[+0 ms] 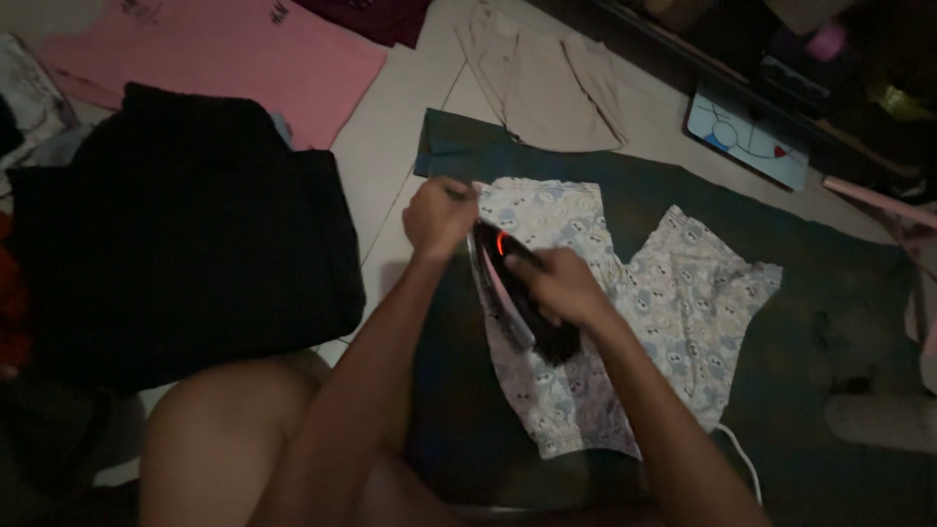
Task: Ironing a pair of patterned shorts on a mat placed on the floor.
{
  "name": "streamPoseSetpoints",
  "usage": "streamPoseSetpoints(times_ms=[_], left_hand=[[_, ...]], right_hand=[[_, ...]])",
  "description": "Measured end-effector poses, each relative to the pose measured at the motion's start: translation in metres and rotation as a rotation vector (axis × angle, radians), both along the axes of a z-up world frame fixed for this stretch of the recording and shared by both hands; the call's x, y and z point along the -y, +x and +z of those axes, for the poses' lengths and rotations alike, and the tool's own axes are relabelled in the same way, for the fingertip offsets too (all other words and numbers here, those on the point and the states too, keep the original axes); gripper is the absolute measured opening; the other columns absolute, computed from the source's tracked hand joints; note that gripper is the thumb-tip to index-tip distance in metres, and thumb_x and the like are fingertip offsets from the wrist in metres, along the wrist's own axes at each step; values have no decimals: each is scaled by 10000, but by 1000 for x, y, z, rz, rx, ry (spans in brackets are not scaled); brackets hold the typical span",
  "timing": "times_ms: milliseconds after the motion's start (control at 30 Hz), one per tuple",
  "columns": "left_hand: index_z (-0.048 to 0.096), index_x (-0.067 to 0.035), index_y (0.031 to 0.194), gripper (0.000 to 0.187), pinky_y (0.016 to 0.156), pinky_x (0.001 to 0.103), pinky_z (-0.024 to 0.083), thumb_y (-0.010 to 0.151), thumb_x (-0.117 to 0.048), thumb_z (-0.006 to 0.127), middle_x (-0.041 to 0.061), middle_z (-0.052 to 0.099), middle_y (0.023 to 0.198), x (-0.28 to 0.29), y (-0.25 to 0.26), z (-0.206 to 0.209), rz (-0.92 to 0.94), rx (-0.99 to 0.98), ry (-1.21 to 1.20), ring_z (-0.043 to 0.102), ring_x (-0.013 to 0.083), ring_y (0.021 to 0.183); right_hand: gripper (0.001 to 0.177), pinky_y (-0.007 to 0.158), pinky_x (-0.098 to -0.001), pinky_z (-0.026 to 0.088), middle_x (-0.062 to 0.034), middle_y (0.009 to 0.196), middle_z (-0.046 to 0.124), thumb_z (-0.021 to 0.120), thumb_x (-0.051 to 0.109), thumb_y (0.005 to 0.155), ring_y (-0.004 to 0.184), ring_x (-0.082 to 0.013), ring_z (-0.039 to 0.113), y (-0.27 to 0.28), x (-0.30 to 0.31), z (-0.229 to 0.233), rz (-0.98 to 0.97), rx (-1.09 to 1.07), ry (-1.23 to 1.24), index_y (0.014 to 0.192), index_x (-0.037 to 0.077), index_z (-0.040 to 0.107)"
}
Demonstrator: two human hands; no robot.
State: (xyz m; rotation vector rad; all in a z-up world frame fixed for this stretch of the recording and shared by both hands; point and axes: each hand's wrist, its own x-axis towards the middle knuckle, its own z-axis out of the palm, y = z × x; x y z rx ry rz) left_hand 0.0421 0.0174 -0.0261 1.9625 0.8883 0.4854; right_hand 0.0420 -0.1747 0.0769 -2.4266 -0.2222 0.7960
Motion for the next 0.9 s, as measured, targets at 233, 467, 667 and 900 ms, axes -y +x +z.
streamPoseSetpoints(times_ms=[233,467,667,900], left_hand=[[826,-202,864,191,752,466,581,787,-372,783,135,773,872,-11,-4,10,-18,-48,-173,730,373,860],[826,-183,862,192,754,473,568,828,-363,771,142,774,877,-11,-9,15,-23,-28,-120,723,386,864],[804,-172,899,197,722,495,564,883,-362,755,168,746,880,-9,-17,12,-26,-24,-80,725,382,843],[778,-164,857,140,688,498,536,883,-291,727,124,755,833,-3,-8,3,-2,-15,-39,710,373,814]], right_hand=[[458,449,-391,495,-121,575,674,666,428,926,454,-221,655,3,-20,-5,-47,131,46,805,-6,745],[499,521,-400,506,-170,600,676,666,469,946,520,-275,674,4,-7,-29,98,215,-43,824,-4,770],[506,588,-465,559,-209,698,727,660,486,917,610,-342,737,0,-3,-5,-112,202,-28,899,-9,766],[504,680,-481,559,-226,770,731,676,504,918,734,-370,739,-7,65,-28,69,368,-146,937,12,785]])
